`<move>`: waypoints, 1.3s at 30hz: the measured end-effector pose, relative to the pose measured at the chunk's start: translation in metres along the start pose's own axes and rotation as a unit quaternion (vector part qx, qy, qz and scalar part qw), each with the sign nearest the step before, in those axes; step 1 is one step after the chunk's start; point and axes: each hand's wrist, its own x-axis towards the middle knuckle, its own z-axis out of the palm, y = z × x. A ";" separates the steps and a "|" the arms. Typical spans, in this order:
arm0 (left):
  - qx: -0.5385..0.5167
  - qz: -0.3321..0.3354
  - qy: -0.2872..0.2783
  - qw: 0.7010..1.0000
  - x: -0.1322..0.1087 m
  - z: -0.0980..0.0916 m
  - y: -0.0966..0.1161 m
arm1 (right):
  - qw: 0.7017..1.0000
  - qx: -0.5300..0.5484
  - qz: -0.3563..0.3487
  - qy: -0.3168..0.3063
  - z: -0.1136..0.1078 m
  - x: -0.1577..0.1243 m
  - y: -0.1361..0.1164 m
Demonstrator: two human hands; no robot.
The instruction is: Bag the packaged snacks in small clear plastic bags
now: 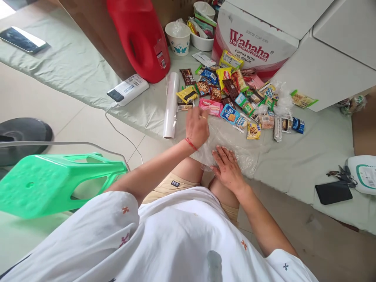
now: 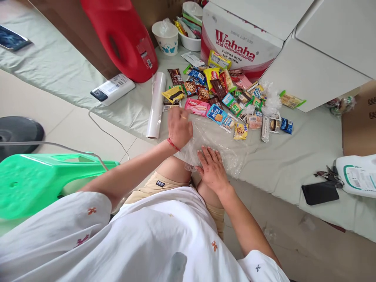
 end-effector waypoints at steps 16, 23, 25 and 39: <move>0.019 0.023 -0.299 0.954 0.029 -0.010 0.010 | 0.998 0.001 0.055 0.005 -0.024 -0.013 0.030; 0.025 0.004 -0.258 0.966 0.016 0.006 0.021 | 0.999 0.039 0.000 -0.018 -0.021 -0.006 -0.007; 0.023 0.001 -0.250 0.968 0.007 0.005 0.020 | 0.996 0.062 -0.025 -0.051 -0.010 -0.009 -0.032; 0.019 0.171 -0.304 0.937 -0.015 -0.017 -0.034 | 0.993 0.031 0.082 0.084 -0.058 0.061 0.134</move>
